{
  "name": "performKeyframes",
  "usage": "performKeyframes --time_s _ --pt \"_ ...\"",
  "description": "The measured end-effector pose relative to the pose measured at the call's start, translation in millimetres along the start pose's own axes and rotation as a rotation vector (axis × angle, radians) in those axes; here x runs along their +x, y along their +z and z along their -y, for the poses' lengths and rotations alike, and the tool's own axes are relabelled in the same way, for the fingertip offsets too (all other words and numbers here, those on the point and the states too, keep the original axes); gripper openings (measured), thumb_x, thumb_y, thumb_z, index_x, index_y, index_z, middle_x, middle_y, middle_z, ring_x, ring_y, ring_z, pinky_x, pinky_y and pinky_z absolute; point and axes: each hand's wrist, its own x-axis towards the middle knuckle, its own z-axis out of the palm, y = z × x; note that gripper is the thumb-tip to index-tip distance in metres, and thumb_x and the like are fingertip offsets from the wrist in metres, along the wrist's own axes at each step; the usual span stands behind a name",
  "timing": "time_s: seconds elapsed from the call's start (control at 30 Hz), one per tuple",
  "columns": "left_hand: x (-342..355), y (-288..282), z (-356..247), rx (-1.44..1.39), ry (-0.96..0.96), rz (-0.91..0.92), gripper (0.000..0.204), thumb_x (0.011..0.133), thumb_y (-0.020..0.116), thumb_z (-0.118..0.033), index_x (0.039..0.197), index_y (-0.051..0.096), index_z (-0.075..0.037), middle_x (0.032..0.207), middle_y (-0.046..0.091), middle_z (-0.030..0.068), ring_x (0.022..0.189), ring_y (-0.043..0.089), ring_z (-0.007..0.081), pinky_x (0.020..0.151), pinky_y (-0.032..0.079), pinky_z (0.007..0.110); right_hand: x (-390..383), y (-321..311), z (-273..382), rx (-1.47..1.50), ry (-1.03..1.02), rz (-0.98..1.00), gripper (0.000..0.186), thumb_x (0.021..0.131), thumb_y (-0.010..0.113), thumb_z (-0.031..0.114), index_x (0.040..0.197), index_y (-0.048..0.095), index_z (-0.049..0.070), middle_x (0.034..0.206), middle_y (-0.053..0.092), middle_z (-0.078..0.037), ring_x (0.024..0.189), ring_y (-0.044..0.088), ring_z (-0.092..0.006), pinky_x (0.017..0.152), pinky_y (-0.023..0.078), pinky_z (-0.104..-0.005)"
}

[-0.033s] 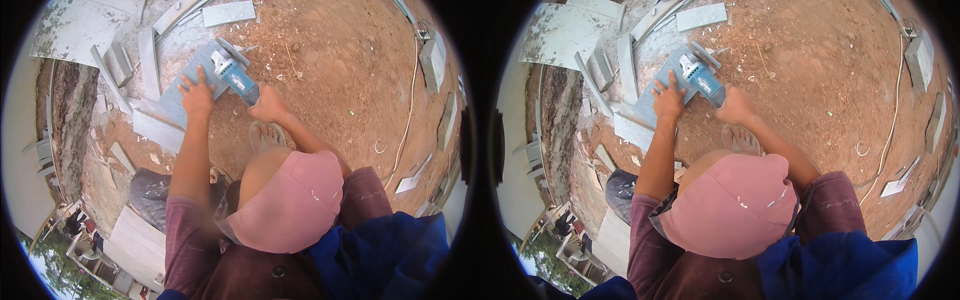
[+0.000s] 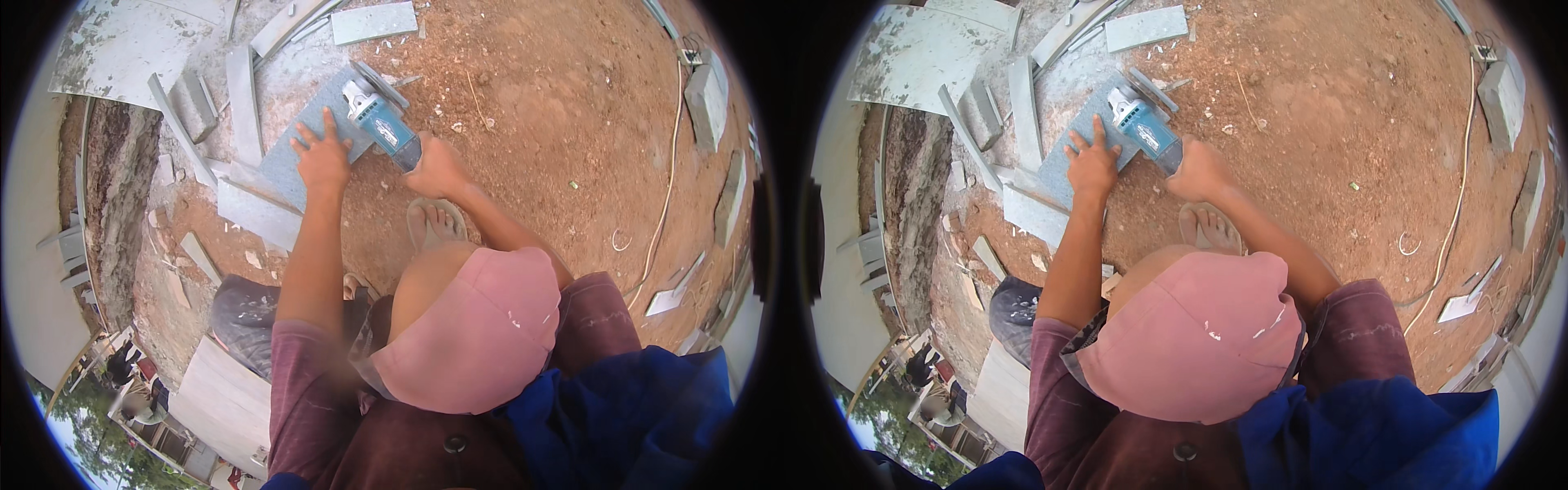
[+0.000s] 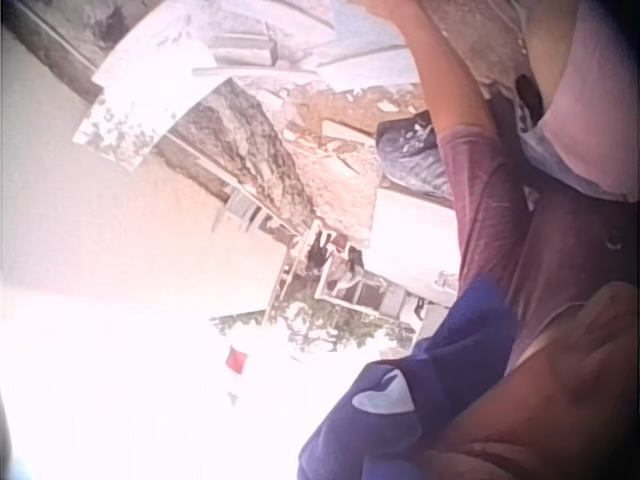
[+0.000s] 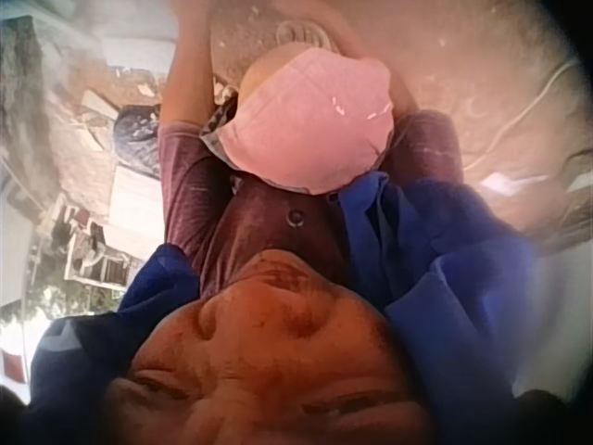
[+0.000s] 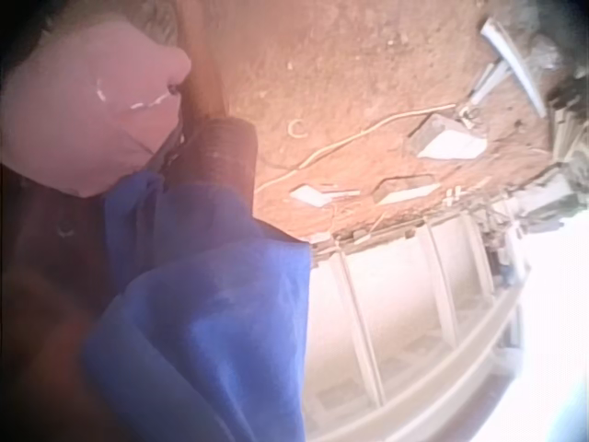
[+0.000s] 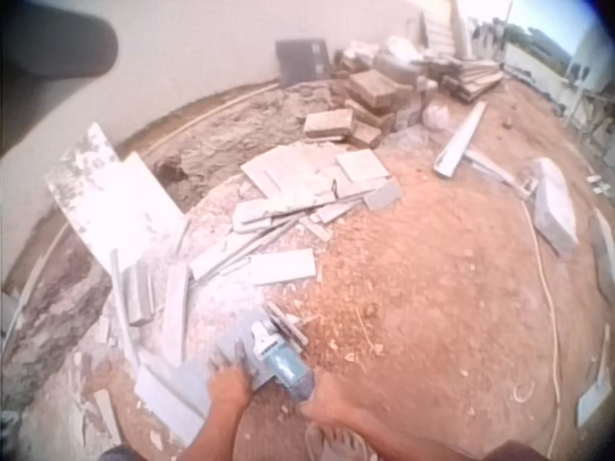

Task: The person uses an angle grinder to cut a rectangular tile on the ground. They position the tile, guide the grinder along a straight line, and complete the cut, then set the tool aside.

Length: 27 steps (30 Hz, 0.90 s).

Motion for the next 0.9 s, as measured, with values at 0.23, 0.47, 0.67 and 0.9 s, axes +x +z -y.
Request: performKeyframes --time_s 0.23,0.47,0.67,0.9 --pt "-1 -2 -1 -0.004 0.002 -0.003 0.078 0.104 0.063 -0.045 0.169 0.022 -0.034 0.172 0.015 0.0313 0.154 0.024 0.058 0.112 0.048 0.058 25 -3 35 -0.054 -0.003 0.007 0.053 0.072 0.077 0.021 0.116 0.063 -0.006 0.107 0.073 -0.03 0.106 0.072 -0.0442 0.094 0.058 -0.0481" --pt "-1 -2 -2 -0.003 -0.012 0.024 0.078 0.104 0.061 -0.046 0.17 0.02 -0.035 0.173 0.015 0.0298 0.155 0.023 0.056 0.113 0.048 0.058 20 0 32 -0.042 -0.001 -0.016 0.054 0.071 0.08 0.02 0.115 0.062 -0.007 0.106 0.073 -0.03 0.105 0.072 -0.0445 0.094 0.058 -0.0478" --pt "-1 -1 -1 0.016 -0.013 0.026 0.079 0.104 0.061 -0.047 0.17 0.019 -0.035 0.173 0.015 0.0291 0.156 0.023 0.0556 0.113 0.047 0.057 -14 2 0 0.036 0.043 0.035 0.052 0.072 0.08 0.016 0.114 0.061 -0.006 0.103 0.072 -0.03 0.102 0.072 -0.0459 0.09 0.057 -0.0491" --pt "0 0 -1 0.012 -0.007 0.013 0.08 0.103 0.062 -0.047 0.17 0.019 -0.036 0.173 0.016 0.0284 0.156 0.023 0.055 0.113 0.047 0.057 -51 1 -31 0.057 0.054 0.0 0.059 0.068 0.087 0.02 0.116 0.064 -0.006 0.096 0.073 -0.027 0.092 0.075 -0.0404 0.083 0.057 -0.0472"
